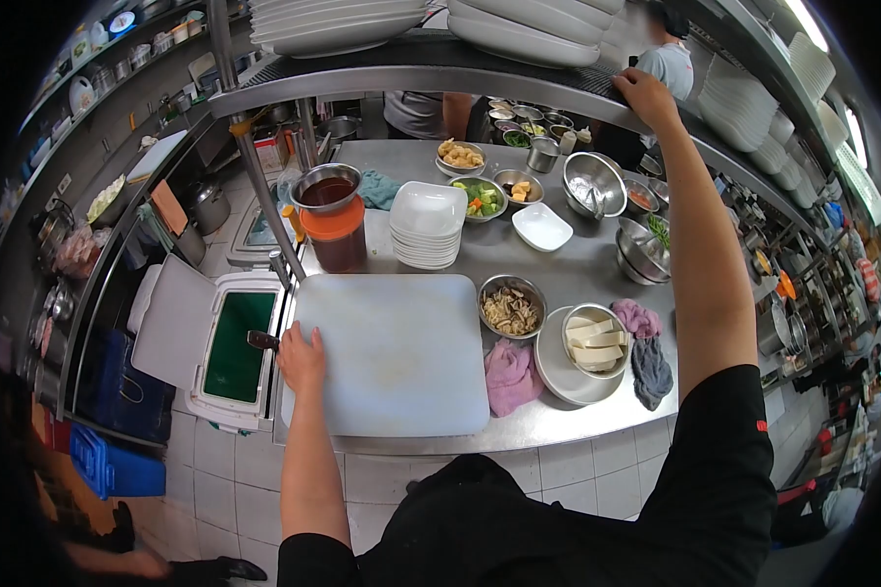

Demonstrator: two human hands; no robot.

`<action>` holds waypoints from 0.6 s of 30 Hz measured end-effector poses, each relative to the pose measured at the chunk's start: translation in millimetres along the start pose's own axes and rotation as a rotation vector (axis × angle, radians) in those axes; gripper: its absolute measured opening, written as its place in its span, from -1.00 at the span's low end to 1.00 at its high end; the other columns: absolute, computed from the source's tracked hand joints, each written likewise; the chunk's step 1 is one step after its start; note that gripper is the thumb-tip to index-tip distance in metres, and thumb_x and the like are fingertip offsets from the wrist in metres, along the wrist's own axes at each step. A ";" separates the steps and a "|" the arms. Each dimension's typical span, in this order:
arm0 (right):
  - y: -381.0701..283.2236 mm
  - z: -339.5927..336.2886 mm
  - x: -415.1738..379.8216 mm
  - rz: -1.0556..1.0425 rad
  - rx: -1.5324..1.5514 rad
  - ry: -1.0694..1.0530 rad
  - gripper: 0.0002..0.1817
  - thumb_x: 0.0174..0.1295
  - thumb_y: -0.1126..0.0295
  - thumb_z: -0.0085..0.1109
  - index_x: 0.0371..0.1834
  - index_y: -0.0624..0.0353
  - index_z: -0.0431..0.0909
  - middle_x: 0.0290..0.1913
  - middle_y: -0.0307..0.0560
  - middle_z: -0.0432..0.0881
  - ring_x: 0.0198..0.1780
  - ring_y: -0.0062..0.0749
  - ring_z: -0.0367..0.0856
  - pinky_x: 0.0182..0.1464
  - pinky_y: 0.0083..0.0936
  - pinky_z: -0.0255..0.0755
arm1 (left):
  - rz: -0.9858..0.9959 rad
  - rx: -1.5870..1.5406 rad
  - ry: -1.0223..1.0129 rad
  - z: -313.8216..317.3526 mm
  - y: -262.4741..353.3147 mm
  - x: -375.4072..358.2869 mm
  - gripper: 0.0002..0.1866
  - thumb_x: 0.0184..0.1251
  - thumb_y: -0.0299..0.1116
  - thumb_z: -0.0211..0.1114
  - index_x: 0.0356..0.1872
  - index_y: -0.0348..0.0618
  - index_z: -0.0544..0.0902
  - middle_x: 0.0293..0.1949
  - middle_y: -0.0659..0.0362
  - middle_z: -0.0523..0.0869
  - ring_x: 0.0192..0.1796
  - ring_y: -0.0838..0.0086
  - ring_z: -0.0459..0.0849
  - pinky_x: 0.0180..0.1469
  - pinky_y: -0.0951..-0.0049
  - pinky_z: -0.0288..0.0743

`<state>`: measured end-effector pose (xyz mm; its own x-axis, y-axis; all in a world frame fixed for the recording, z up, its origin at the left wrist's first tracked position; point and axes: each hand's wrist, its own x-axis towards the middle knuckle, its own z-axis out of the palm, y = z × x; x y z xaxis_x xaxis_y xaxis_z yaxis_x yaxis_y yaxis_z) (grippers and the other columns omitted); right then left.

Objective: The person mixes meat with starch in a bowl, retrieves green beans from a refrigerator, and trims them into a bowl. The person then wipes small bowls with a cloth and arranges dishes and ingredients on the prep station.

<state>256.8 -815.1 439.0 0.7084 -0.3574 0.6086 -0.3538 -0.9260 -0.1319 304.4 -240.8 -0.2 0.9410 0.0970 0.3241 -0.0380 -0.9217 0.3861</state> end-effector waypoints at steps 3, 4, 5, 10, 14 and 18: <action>1.5 1.1 0.9 -0.010 -0.005 0.010 -0.53 0.29 -0.07 0.06 -0.01 0.02 0.69 -0.04 0.10 0.72 0.05 0.03 0.67 0.12 -0.17 0.47 | -0.002 -0.003 0.001 0.8 0.2 0.4 -0.51 0.42 -0.04 0.17 0.23 -0.09 0.50 0.13 0.07 0.60 0.17 0.15 0.55 0.21 0.09 0.38; 2.1 1.2 1.3 -0.016 -0.004 0.007 -0.53 0.29 -0.08 0.05 -0.01 0.02 0.69 -0.04 0.10 0.72 0.05 0.03 0.66 0.12 -0.17 0.47 | -0.002 -0.003 0.001 1.2 0.1 0.5 -0.51 0.42 -0.04 0.17 0.23 -0.09 0.50 0.13 0.07 0.60 0.17 0.15 0.55 0.21 0.09 0.38; 2.8 1.3 1.6 -0.023 -0.004 0.004 -0.53 0.29 -0.08 0.05 -0.01 0.02 0.69 -0.04 0.11 0.72 0.05 0.03 0.66 0.12 -0.17 0.47 | 0.001 -0.003 0.006 1.5 -0.2 0.5 -0.51 0.42 -0.04 0.17 0.23 -0.10 0.50 0.13 0.06 0.60 0.17 0.15 0.55 0.21 0.09 0.38; 3.6 2.2 1.6 -0.017 0.012 0.008 -0.53 0.29 -0.08 0.05 -0.02 0.03 0.69 -0.06 0.12 0.72 0.04 0.03 0.67 0.11 -0.17 0.47 | -0.007 0.000 0.000 -0.6 2.0 0.1 -0.51 0.41 -0.04 0.18 0.22 -0.10 0.50 0.12 0.06 0.61 0.17 0.14 0.55 0.21 0.08 0.38; 4.2 3.2 1.5 -0.030 -0.005 0.026 -0.53 0.29 -0.08 0.04 -0.03 0.03 0.68 -0.08 0.12 0.73 0.03 0.03 0.67 0.10 -0.17 0.48 | -0.008 0.001 0.010 2.3 0.3 -0.1 -0.51 0.41 -0.04 0.18 0.22 -0.10 0.50 0.12 0.06 0.61 0.17 0.14 0.55 0.22 0.08 0.37; 0.5 0.7 -2.3 -0.028 0.002 0.034 -0.53 0.29 -0.08 0.05 -0.04 0.03 0.68 -0.09 0.11 0.73 0.01 0.04 0.68 0.08 -0.17 0.49 | -0.016 -0.001 0.002 -0.4 2.4 -0.1 -0.51 0.41 -0.03 0.18 0.23 -0.09 0.49 0.12 0.07 0.60 0.18 0.15 0.54 0.23 0.08 0.36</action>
<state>255.5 -814.8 437.0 0.6970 -0.3267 0.6384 -0.3324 -0.9360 -0.1160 304.1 -242.8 1.0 0.9410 0.1124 0.3193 -0.0232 -0.9197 0.3920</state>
